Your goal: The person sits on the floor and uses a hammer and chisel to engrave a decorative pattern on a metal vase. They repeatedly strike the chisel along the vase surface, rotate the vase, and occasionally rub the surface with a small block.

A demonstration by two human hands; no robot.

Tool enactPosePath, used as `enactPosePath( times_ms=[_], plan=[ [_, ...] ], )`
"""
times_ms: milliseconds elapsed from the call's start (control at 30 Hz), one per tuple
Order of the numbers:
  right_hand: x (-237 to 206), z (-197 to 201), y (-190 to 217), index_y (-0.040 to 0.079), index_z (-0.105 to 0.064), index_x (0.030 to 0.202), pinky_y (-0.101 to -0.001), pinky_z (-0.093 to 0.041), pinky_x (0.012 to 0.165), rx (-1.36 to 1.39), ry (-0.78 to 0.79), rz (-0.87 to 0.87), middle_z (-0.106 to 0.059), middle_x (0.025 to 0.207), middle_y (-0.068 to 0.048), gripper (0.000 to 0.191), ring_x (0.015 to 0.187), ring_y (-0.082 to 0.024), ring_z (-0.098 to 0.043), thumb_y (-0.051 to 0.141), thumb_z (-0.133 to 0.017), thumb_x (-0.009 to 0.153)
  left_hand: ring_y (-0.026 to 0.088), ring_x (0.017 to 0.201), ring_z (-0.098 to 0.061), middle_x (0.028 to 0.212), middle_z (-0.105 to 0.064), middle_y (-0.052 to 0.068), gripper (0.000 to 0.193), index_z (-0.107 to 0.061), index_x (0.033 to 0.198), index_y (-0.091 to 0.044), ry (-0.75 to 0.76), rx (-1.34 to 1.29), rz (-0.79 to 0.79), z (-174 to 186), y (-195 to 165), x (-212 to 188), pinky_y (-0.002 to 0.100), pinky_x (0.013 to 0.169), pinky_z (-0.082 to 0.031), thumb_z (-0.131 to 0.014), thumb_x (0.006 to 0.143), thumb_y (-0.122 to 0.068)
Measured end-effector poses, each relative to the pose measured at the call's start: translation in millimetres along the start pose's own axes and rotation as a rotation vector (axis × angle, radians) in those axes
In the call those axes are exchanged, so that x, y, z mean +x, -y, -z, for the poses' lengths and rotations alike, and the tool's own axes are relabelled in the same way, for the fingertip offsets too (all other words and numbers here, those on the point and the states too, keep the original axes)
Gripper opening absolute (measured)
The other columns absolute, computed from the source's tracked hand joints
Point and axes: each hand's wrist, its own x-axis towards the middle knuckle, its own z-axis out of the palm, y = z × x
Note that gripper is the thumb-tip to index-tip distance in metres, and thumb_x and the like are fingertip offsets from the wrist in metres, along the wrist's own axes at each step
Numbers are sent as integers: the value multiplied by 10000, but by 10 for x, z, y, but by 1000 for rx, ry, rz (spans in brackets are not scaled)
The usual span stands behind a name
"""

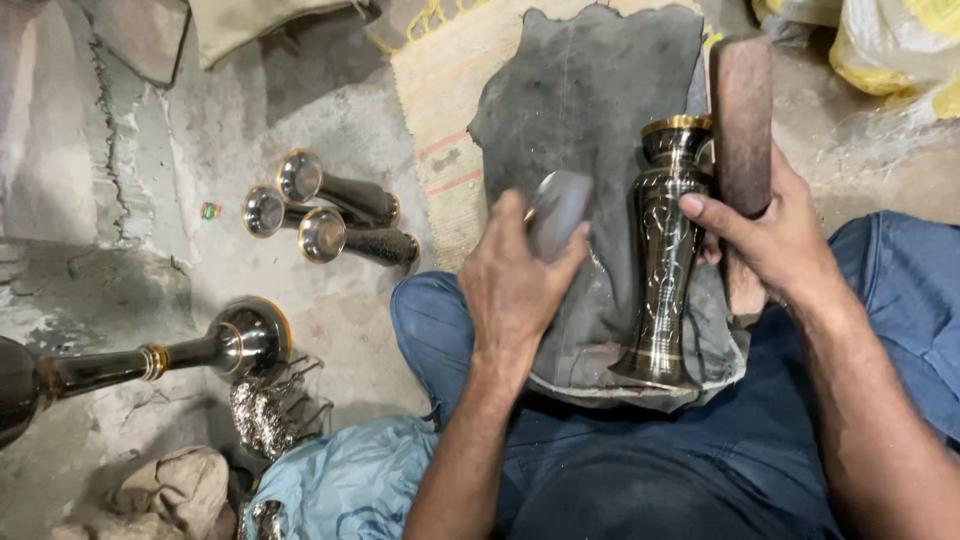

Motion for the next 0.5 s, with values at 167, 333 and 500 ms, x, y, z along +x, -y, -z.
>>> enactPosePath(
  times_ms=[167,333,500],
  plan=[
    [20,4,-41,28,-483,1414,-269,-505,534,46,13,-4,-634,971,-31,586,656,-105,-591,119,-790,923,281,850,-747,1027,-712,109,543,-592,1174,-58,101,-33,-198,-17,-24,170,414,677,-588,-808,866,-449],
    [30,1,-53,65,-473,1437,-270,-493,493,15,9,-3,-627,967,-13,627,606,-104,-583,122,-778,892,307,935,-749,1078,-725,127,672,-612,1216,-51,126,-15,-142,125,-42,140,424,733,-588,-812,800,-539],
    [22,1,-25,39,-473,1400,-275,-511,501,12,19,-18,-608,929,-44,588,594,-115,-587,121,-784,908,290,1046,-749,1168,-735,123,311,-671,1330,-93,174,-239,-60,311,-14,-3,389,883,-589,-627,1052,-225]
  ],
)
